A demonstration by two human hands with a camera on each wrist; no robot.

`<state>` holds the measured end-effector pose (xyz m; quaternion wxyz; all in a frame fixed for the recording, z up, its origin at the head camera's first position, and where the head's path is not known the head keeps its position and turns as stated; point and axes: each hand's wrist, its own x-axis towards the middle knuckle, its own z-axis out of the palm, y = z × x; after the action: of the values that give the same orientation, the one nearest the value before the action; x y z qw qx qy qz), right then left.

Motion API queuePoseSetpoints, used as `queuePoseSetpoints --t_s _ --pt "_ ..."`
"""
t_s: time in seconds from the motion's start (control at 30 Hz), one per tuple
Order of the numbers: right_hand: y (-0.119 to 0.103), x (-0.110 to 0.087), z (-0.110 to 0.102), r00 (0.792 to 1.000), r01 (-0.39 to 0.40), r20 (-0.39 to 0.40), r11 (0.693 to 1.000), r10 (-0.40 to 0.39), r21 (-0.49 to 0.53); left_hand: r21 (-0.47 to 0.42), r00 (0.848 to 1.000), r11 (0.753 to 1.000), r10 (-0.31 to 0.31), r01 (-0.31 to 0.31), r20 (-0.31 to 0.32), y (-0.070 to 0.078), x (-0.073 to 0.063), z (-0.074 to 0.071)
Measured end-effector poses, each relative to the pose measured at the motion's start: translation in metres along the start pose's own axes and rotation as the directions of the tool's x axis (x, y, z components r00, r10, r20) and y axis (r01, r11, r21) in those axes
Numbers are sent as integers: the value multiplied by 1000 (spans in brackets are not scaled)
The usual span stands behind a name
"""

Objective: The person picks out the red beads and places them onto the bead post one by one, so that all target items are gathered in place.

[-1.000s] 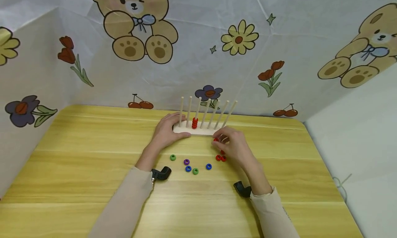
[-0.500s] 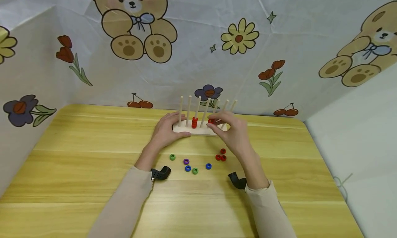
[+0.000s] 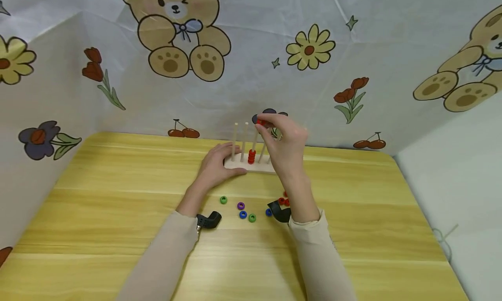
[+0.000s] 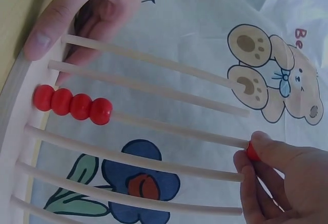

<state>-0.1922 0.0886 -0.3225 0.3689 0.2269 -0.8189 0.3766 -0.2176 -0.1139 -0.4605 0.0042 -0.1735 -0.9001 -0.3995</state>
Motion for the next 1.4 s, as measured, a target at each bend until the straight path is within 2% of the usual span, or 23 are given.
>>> queuePoseSetpoints --t_s 0.2,0.43,0.7,0.83,1.07,1.4 --pt "3 -2 3 1000 9 15 1000 -9 0 8 1000 1000 -4 4 7 0 0 1" --pt "6 -2 3 995 28 95 999 -31 33 9 1000 1000 8 -8 0 1 -1 -1" --pt "7 -3 4 984 -12 178 1000 13 -3 26 1000 1000 1 -1 -3 -1 -1 -3" --pt "7 -5 -2 987 -13 161 1000 12 5 22 1000 1000 1 -1 7 0 -1 -2" --pt "9 -8 -15 997 33 74 998 -37 63 26 1000 1000 -11 11 7 3 -1 0" --pt "14 -24 -38 995 54 79 996 -59 68 26 999 999 -38 37 19 6 -1 0"
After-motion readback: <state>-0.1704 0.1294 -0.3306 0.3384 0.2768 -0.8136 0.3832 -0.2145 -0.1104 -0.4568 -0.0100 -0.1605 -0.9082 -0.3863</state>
